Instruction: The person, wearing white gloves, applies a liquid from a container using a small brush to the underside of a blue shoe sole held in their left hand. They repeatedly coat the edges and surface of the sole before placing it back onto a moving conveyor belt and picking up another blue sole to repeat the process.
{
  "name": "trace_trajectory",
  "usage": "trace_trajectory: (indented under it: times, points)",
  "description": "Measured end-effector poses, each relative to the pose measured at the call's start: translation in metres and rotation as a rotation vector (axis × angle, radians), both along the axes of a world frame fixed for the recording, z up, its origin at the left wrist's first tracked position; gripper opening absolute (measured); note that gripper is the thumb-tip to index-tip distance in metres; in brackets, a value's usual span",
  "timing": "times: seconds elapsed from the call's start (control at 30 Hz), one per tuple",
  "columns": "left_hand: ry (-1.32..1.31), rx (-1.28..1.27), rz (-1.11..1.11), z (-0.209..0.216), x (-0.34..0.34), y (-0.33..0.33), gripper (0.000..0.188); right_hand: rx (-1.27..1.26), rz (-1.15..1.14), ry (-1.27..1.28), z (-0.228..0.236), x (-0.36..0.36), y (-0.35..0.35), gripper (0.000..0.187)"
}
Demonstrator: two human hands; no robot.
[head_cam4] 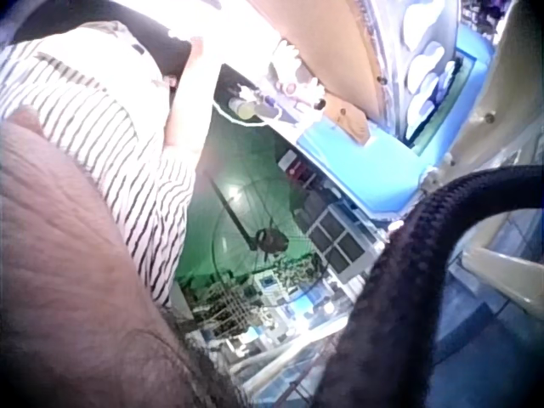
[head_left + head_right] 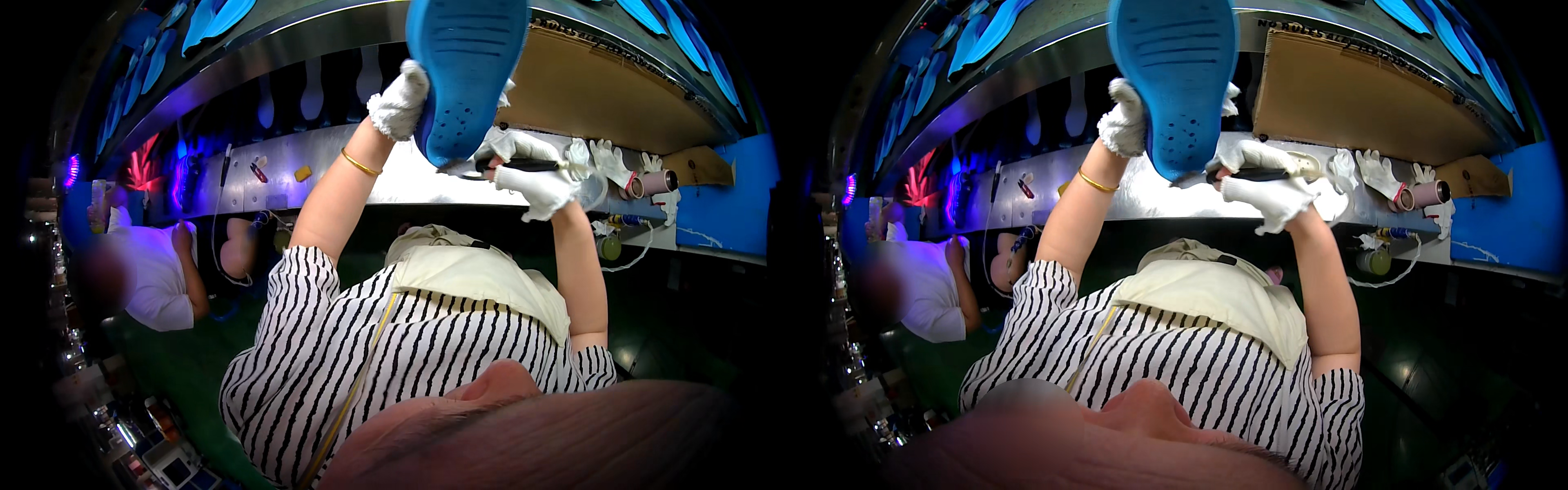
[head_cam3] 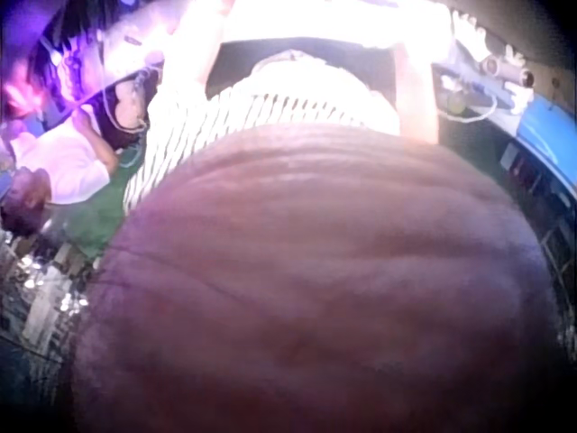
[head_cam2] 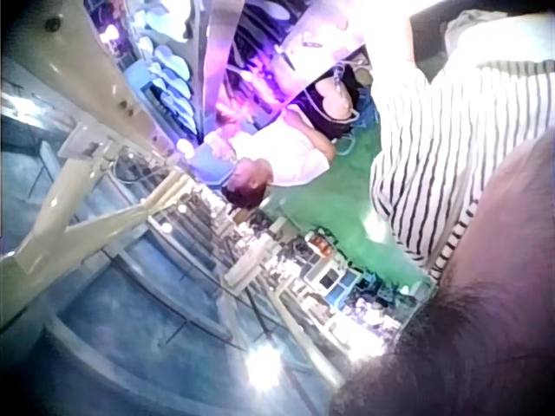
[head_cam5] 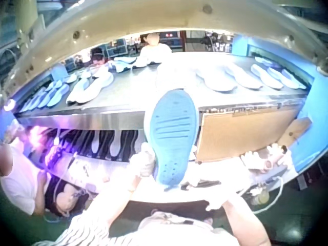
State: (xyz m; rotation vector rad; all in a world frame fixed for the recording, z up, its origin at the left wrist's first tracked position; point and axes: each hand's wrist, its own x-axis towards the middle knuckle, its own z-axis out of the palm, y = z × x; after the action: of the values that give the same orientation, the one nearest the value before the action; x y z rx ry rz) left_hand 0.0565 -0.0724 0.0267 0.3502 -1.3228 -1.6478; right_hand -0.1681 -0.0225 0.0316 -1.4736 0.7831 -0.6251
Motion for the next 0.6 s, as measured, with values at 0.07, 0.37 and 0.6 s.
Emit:
trace_trajectory:
  times: [0.07,0.37,0.6]
  points:
    - [-0.118,-0.02,-0.029,0.007,-0.001,-0.002,0.113,0.223,0.045,-0.049,-0.008,-0.006,-0.004,0.013]
    - [-0.382,0.241,0.028,0.005,-0.007,-0.011,0.082,-0.383,-0.061,0.013,-0.012,0.012,0.01,0.013]
    - [-0.524,0.251,0.104,0.021,-0.016,-0.01,0.075,-0.303,-0.148,0.017,-0.006,0.006,0.001,0.013]
